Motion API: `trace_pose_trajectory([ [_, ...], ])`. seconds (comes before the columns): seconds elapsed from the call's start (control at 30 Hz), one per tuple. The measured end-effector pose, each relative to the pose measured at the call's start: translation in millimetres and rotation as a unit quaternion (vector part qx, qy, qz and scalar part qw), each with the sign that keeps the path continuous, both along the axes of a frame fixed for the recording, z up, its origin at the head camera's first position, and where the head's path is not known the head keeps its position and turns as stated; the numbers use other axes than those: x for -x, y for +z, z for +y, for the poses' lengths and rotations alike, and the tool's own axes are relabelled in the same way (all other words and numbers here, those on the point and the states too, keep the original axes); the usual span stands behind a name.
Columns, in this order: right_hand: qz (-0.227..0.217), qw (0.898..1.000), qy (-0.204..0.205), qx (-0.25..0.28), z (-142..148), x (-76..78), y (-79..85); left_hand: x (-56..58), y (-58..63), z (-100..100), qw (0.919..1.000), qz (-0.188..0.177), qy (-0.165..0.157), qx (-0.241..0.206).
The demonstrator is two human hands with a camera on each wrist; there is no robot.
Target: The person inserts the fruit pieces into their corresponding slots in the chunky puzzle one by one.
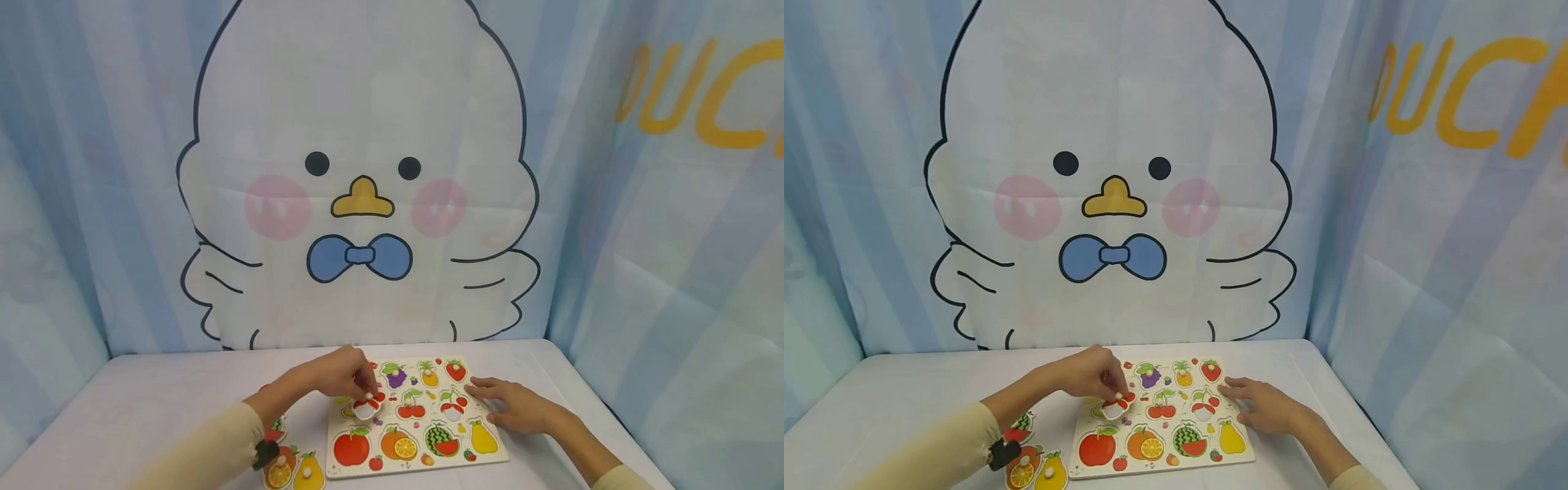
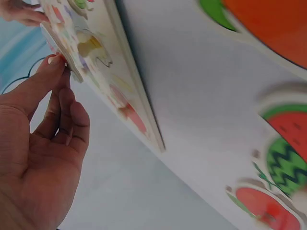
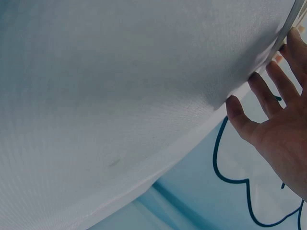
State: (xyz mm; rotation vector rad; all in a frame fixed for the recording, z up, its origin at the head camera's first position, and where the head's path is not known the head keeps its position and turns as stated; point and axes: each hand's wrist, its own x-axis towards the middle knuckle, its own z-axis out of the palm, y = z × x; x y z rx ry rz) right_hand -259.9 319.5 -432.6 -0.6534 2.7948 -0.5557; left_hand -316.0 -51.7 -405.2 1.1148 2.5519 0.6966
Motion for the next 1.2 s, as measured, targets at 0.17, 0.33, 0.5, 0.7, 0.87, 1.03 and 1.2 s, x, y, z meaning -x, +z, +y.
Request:
trace_pose_trajectory([
  [0.17,0.000,1.000,0.001,0.003,0.1,-0.2,0.1,3.3,-1.1,23.0,0.9999,0.011,-0.008,0.006],
  [0.33,0.001,1.000,-0.001,0.003,0.0,-0.4,0.2,5.8,-2.9,43.2,0.9997,0.009,-0.019,0.009],
  [0.5,0.003,1.000,0.001,0.000,-0.3,-0.6,0.9,7.1,-4.9,59.5,0.9991,0.016,-0.034,0.018],
  [0.7,-0.003,1.000,-0.021,-0.006,-1.9,-0.3,1.3,8.9,-7.5,77.4,0.9970,0.038,-0.060,0.031],
  [0.87,-0.003,1.000,-0.009,-0.003,-0.5,0.6,1.9,9.2,-8.6,92.1,0.9957,0.045,-0.068,0.045],
  [1.03,-0.001,1.000,-0.001,-0.001,-0.3,1.3,2.7,8.1,-7.8,107.1,0.9947,0.050,-0.065,0.063],
  [1.2,0.000,1.000,-0.015,-0.011,-1.0,0.8,2.2,9.2,-6.7,120.7,0.9937,0.052,-0.066,0.074],
])
